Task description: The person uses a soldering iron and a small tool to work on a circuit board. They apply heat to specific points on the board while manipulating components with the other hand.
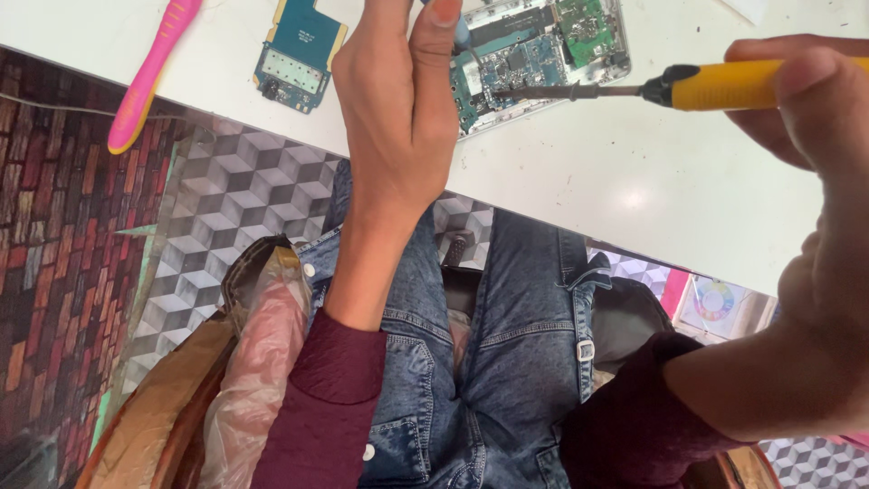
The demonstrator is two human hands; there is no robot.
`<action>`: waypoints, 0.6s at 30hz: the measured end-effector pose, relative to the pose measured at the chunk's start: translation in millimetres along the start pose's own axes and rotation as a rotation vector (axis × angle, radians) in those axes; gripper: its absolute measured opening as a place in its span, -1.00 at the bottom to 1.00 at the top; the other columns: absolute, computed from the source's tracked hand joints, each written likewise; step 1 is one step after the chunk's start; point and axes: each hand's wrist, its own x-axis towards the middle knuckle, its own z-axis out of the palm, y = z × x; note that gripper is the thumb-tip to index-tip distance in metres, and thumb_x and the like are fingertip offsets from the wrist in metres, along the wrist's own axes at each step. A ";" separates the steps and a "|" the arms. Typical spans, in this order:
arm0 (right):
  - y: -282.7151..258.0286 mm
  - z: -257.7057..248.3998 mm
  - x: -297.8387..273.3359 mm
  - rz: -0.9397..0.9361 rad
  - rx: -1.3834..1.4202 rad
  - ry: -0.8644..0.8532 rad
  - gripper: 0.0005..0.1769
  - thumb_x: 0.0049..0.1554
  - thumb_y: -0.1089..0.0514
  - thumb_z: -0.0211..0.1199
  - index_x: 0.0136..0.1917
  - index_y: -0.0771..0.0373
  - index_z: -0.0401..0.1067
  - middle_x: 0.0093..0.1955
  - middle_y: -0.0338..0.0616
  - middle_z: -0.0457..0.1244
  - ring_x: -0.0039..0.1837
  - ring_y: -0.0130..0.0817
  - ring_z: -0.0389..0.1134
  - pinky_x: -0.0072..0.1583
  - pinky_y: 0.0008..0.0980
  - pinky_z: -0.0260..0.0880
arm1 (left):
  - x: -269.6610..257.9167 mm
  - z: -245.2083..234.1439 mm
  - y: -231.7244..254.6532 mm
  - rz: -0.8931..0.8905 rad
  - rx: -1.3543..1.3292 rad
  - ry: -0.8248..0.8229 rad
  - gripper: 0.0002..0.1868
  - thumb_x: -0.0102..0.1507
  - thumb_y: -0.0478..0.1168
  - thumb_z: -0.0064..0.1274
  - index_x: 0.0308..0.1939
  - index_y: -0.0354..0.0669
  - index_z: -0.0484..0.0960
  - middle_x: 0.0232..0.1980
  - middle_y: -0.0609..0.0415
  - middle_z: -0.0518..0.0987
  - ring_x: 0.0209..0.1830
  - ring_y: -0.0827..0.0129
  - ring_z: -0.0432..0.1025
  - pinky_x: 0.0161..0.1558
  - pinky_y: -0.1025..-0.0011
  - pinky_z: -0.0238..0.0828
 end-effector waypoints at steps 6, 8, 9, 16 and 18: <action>-3.0 21.8 -22.8 0.224 0.102 0.223 0.26 -0.27 -0.21 0.54 0.49 0.40 0.03 0.32 0.31 0.17 0.38 0.17 0.33 0.39 -0.06 0.48 | 0.1 0.0 3.5 -0.006 -0.005 0.028 -0.71 0.69 -0.04 -0.26 0.26 -0.11 0.48 -0.35 0.04 0.48 -0.53 0.41 0.22 -0.38 0.40 0.06; -5.1 35.2 -30.6 0.424 0.276 0.431 0.04 -0.11 -0.13 0.45 0.47 0.40 0.11 0.31 0.24 0.19 0.37 0.09 0.35 0.39 -0.11 0.49 | -1.2 0.0 6.8 -0.006 0.031 0.053 -0.73 0.69 -0.07 -0.24 0.24 -0.14 0.48 -0.35 0.01 0.45 -0.50 0.35 0.20 -0.35 0.38 0.06; -5.3 39.0 -34.4 0.490 0.337 0.505 -0.07 -0.02 -0.09 0.40 0.46 0.39 0.14 0.31 0.20 0.21 0.37 0.05 0.37 0.39 -0.13 0.50 | -1.7 0.2 8.7 -0.011 0.065 0.071 -0.75 0.68 -0.10 -0.22 0.23 -0.17 0.48 -0.36 -0.01 0.42 -0.49 0.31 0.20 -0.33 0.38 0.08; -2.8 43.3 -37.0 0.608 0.450 0.696 -0.76 0.56 0.20 0.08 0.38 0.37 0.40 0.28 -0.05 0.29 0.33 -0.23 0.45 0.39 -0.30 0.54 | 2.5 4.4 27.8 0.218 0.065 0.233 -0.78 0.68 -0.13 -0.28 0.27 -0.14 0.39 0.19 -0.11 0.40 0.18 0.22 0.44 0.16 0.40 0.37; -4.4 40.7 -31.7 0.578 0.442 0.678 -0.76 0.51 0.22 0.08 0.37 0.38 0.37 0.34 -0.02 0.26 0.35 -0.18 0.46 0.38 -0.28 0.56 | 4.3 5.6 30.3 0.248 0.087 0.278 -0.80 0.66 -0.14 -0.29 0.19 -0.15 0.38 0.18 -0.08 0.30 0.17 0.27 0.37 0.17 0.43 0.36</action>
